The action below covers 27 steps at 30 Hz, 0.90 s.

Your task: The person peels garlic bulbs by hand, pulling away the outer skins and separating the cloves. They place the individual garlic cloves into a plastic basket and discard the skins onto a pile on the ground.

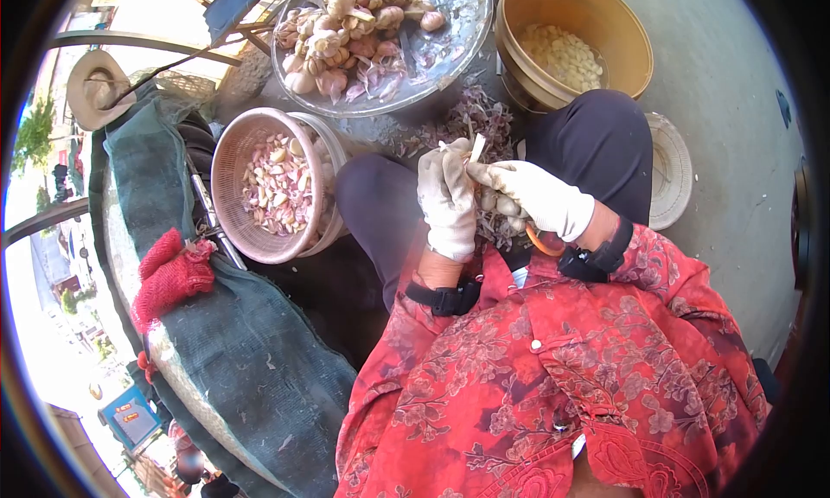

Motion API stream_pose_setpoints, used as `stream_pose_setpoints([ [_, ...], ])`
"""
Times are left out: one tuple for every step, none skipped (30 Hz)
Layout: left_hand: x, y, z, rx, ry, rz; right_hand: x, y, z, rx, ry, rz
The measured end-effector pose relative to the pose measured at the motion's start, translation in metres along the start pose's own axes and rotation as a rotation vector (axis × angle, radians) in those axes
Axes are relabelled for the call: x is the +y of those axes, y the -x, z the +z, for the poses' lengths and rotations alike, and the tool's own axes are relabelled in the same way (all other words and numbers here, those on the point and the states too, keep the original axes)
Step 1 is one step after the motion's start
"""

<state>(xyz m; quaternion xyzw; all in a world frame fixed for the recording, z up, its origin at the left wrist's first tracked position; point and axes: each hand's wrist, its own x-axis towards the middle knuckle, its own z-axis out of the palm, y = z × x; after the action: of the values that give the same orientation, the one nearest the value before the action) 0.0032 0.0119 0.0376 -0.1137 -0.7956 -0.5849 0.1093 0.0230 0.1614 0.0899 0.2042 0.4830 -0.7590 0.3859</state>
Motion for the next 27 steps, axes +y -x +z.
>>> stream_pose_setpoints([
  [0.001,-0.001,0.0,0.0,-0.001,0.0,-0.002,0.001,0.0,0.0,0.0,0.0],
  [0.003,-0.002,0.0,-0.004,-0.033,0.02,-0.006,0.004,0.001,-0.011,-0.036,0.015],
  [0.005,-0.003,0.0,-0.007,-0.066,0.04,-0.009,0.006,0.002,-0.021,-0.071,0.03],
  [0.004,-0.002,0.001,-0.008,-0.066,0.041,-0.008,0.007,0.001,-0.021,-0.072,0.029],
  [0.003,0.002,0.002,-0.038,0.368,-0.374,-0.008,0.008,0.001,-0.02,-0.076,0.017],
  [0.005,0.002,0.003,-0.066,0.802,-0.788,-0.007,0.008,0.001,-0.02,-0.081,0.005],
  [0.005,0.0,0.0,-0.066,0.802,-0.788,-0.006,0.008,-0.001,-0.02,-0.08,0.005],
  [0.005,-0.002,-0.006,-0.164,0.778,-0.803,-0.004,0.007,-0.004,-0.029,-0.065,0.007],
  [0.005,-0.004,-0.008,-0.262,0.752,-0.818,-0.003,0.006,-0.006,-0.038,-0.05,0.01],
  [0.002,-0.002,-0.008,-0.262,0.753,-0.819,-0.003,0.006,-0.006,-0.038,-0.05,0.01],
  [-0.004,0.0,-0.006,-0.284,0.844,-0.814,-0.004,0.007,-0.006,-0.033,-0.046,0.001],
  [-0.002,-0.001,-0.006,-0.306,0.935,-0.807,-0.004,0.008,-0.004,-0.029,-0.042,-0.008],
  [0.002,-0.003,-0.006,-0.306,0.935,-0.808,-0.004,0.008,-0.003,-0.029,-0.042,-0.008],
  [0.005,-0.004,-0.005,-0.268,0.959,-0.839,-0.005,0.008,-0.002,-0.015,-0.029,-0.032],
  [0.009,-0.006,-0.004,-0.23,0.984,-0.87,-0.005,0.008,-0.001,-0.002,-0.015,-0.054],
  [0.007,-0.004,-0.003,-0.229,0.984,-0.87,-0.005,0.007,0.001,-0.001,-0.014,-0.053],
  [0.002,-0.002,-0.001,-0.199,0.951,-0.844,-0.005,0.007,0.002,0.036,0.051,-0.093],
  [0.001,-0.002,0.001,-0.17,0.917,-0.817,-0.004,0.006,0.003,0.074,0.116,-0.132],
  [0.0,-0.001,0.001,-0.171,0.918,-0.817,0.002,0.001,-0.001,0.075,0.117,-0.132],
  [-0.001,0.0,0.001,-0.138,0.868,-0.777,0.012,-0.008,-0.007,0.107,0.358,-0.262],
  [0.004,-0.001,0.0,-0.105,0.816,-0.738,0.011,-0.009,-0.004,0.136,0.599,-0.391],
  [0.009,-0.003,-0.003,-0.105,0.816,-0.739,0.01,-0.006,-0.002,0.136,0.598,-0.39],
  [0.014,-0.006,-0.009,-0.159,0.654,-0.622,0.008,-0.001,0.0,0.132,0.808,-0.434],
  [0.019,-0.009,-0.011,-0.209,0.493,-0.503,0.004,0.003,0.003,0.126,1.019,-0.477],
  [0.011,-0.005,-0.006,-0.13,0.553,-0.501,0.01,-0.002,-0.001,0.144,1.127,-0.628],
  [0.01,-0.004,-0.007,-0.129,0.552,-0.501,0.01,0.0,0.0,0.142,1.127,-0.629],
  [0.017,-0.007,-0.008,-0.047,0.713,-0.618,0.008,0.006,0.002,0.019,1.303,-0.592],
])
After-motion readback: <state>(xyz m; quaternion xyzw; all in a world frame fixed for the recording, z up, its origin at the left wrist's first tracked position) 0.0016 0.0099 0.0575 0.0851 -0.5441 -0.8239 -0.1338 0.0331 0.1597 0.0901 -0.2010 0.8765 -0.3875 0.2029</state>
